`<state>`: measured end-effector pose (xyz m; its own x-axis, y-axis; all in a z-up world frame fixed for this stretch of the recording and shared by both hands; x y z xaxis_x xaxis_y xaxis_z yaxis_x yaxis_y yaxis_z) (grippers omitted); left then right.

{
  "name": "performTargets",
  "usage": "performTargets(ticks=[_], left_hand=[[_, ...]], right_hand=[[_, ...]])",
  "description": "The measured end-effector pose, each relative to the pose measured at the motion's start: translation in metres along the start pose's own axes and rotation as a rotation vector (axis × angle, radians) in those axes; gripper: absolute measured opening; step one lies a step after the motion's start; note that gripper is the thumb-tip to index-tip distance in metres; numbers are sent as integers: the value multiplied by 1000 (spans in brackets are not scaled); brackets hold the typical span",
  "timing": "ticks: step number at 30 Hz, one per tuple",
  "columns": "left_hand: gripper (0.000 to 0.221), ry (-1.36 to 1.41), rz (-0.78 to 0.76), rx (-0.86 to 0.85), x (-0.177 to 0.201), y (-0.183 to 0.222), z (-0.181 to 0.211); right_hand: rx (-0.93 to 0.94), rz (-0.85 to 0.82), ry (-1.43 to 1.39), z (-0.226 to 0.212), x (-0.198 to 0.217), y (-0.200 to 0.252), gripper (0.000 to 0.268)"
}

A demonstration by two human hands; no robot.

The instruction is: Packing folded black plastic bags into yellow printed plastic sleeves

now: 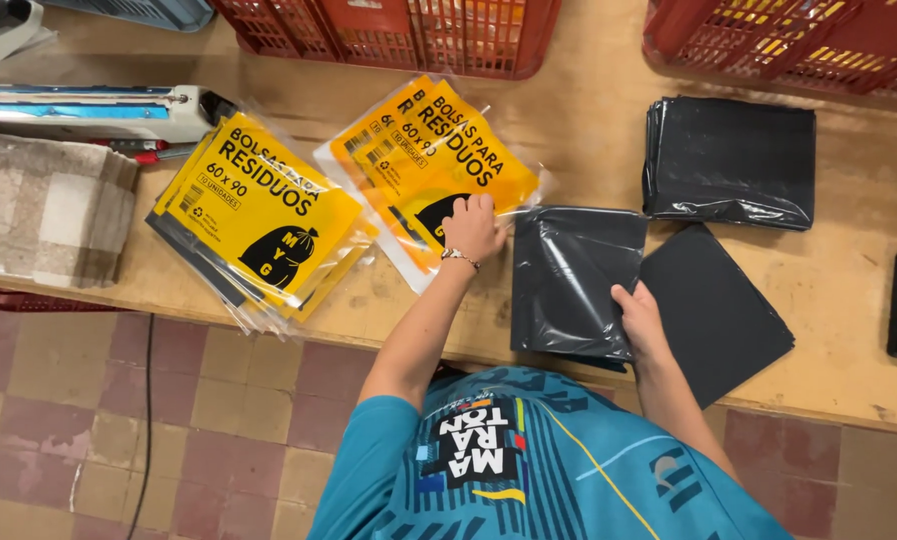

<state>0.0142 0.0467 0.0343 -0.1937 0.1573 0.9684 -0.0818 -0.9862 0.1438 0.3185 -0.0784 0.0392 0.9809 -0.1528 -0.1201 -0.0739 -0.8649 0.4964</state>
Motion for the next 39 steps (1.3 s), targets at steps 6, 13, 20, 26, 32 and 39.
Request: performTargets(ticks=[6,13,20,26,32,39], left_hand=[[57,-82,-32,-59,17,16,7],[15,-153,436,-209,-42,-4,-12],[19,-8,310,-133,0,-1,-2],[25,72,331,-57,16,0,2],[16,24,219,1,4,0,-1],[20,90,324,-3,-7,6,-14]], right_hand=[[35,2,-48,-11,19,-14,23],[43,-46,-52,-18,15,-13,21],[-2,-98,-38,-14,5,6,20],[-64,12,13,4,3,-13,19],[-82,-4,18,-7,-21,-6,21],[-114,-89,69,-18,-45,-3,19]])
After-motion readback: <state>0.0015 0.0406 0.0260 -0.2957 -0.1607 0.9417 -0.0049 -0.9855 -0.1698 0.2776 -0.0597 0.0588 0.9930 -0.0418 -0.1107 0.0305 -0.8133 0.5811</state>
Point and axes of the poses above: each hand's wrist, its own y-axis away from the middle knuckle, its own x-axis out of the back of the hand, z = x × y, the point moved 7 cm from there along -y, towards the middle knuckle, and after that the axes turned 4 degrees about -z, right-handed, at the moved point
